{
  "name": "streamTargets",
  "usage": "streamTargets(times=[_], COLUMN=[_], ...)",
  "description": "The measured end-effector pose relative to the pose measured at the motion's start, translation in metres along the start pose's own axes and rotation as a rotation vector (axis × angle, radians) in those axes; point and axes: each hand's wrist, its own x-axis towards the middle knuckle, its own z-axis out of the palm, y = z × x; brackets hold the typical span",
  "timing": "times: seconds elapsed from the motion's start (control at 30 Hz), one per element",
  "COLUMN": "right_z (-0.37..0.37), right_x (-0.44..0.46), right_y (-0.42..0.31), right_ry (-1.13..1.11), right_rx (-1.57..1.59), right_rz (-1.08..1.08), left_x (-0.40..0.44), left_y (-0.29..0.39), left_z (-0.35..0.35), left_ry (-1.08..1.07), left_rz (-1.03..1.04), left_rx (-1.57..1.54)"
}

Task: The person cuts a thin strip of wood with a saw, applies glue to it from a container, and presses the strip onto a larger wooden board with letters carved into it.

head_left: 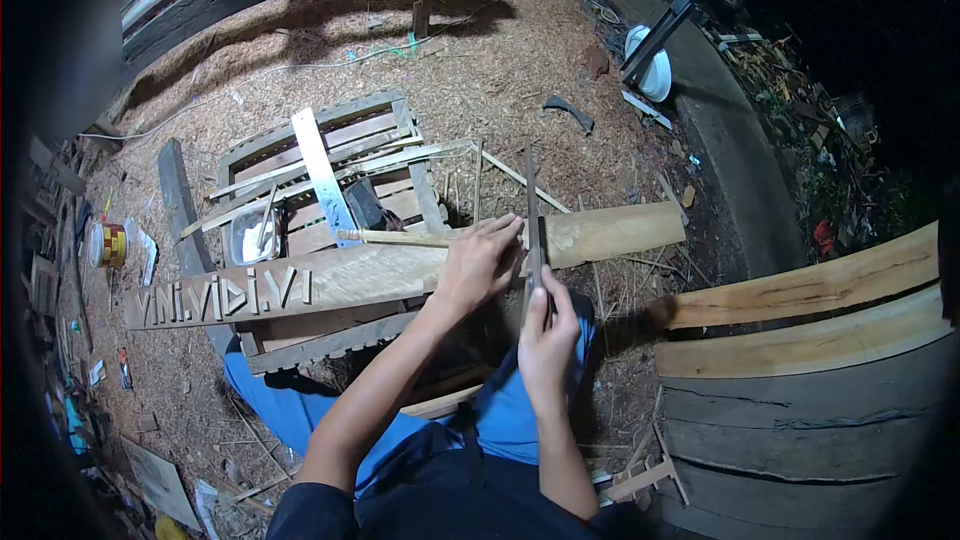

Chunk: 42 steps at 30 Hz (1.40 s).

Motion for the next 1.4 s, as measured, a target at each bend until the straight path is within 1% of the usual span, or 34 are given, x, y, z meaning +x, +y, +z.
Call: streamTargets(times=[0.07,0.13,0.2,0.27,0.33,0.4,0.53,0.6,0.63,0.73,0.83,0.87,0.93,0.97,1.03,1.13,1.17,1.2,1.27,1.33,1.37,1.4], right_z=[0.0,-0.013,-0.015,-0.015,-0.007,-0.002,-0.015,-0.015,-0.008,0.0,-0.009,-0.017,-0.019,-0.014,-0.003,-0.008,-0.014,-0.02,-0.024,-0.01,-0.005,0.003], right_x=[-0.001,-0.022,-0.024,-0.027,-0.004,0.001,-0.02,-0.026,-0.015,0.002,-0.024,-0.033,-0.035,-0.027,-0.002,-0.003,-0.015,-0.029,-0.042,-0.022,-0.006,0.005], right_y=[-0.005,0.001,0.002,0.0,-0.002,-0.004,0.001,-0.001,0.003,0.0,0.0,-0.005,-0.002,0.0,0.0,-0.007,0.0,0.0,0.005,0.004,-0.002,0.002], right_ry=[-0.018,-0.018,-0.027,-0.009,-0.026,-0.015,-0.022,-0.022,-0.003,-0.015,-0.002,-0.034,-0.021,-0.015,0.006,-0.039,-0.023,-0.014,-0.026,0.006,-0.004,-0.006], right_rx=[0.014,-0.003,-0.024,0.027,-0.032,-0.02,0.011,0.02,0.026,-0.004,0.013,-0.034,0.033,0.034,0.005,-0.019,-0.016,-0.027,-0.018,0.03,-0.043,0.0], right_rz=[0.037,0.016,-0.009,0.082,0.035,0.035,0.027,0.12,0.007,0.045,0.013,0.055,0.136,0.14,0.013,-0.004,-0.028,-0.006,0.145,0.033,-0.011,-0.005], left_x=[0.001,-0.001,0.002,0.002,0.002,0.0,0.003,-0.002,-0.001,0.0,0.004,0.003,0.001,0.001,0.001,0.001,0.001,0.002,0.002,0.001,0.001,-0.001], left_y=[-0.002,-0.001,0.0,0.005,0.0,-0.002,-0.004,-0.004,-0.003,-0.005,-0.004,-0.002,0.001,0.001,0.0,-0.001,0.001,0.002,-0.001,0.001,-0.001,-0.001], left_z=[-0.003,-0.001,-0.003,-0.006,-0.002,-0.001,0.0,0.002,0.0,0.001,0.0,-0.001,-0.001,-0.001,-0.001,-0.004,-0.004,-0.003,0.002,-0.002,-0.002,0.0], left_ry=[0.007,0.004,0.009,-0.014,-0.004,0.008,0.012,0.003,0.006,0.007,0.034,0.028,0.009,0.014,0.017,0.02,0.011,0.008,0.018,0.024,0.029,0.024], left_rz=[0.014,-0.001,-0.023,-0.012,-0.002,0.005,0.016,0.004,0.02,0.03,0.032,0.013,-0.009,0.008,0.023,0.018,-0.003,-0.023,-0.031,0.01,0.021,0.017], left_rx=[-0.01,-0.016,-0.024,0.005,0.004,0.006,0.016,0.011,0.02,0.019,-0.009,-0.01,-0.015,0.002,0.023,-0.02,-0.023,-0.029,-0.03,0.002,-0.003,0.0])
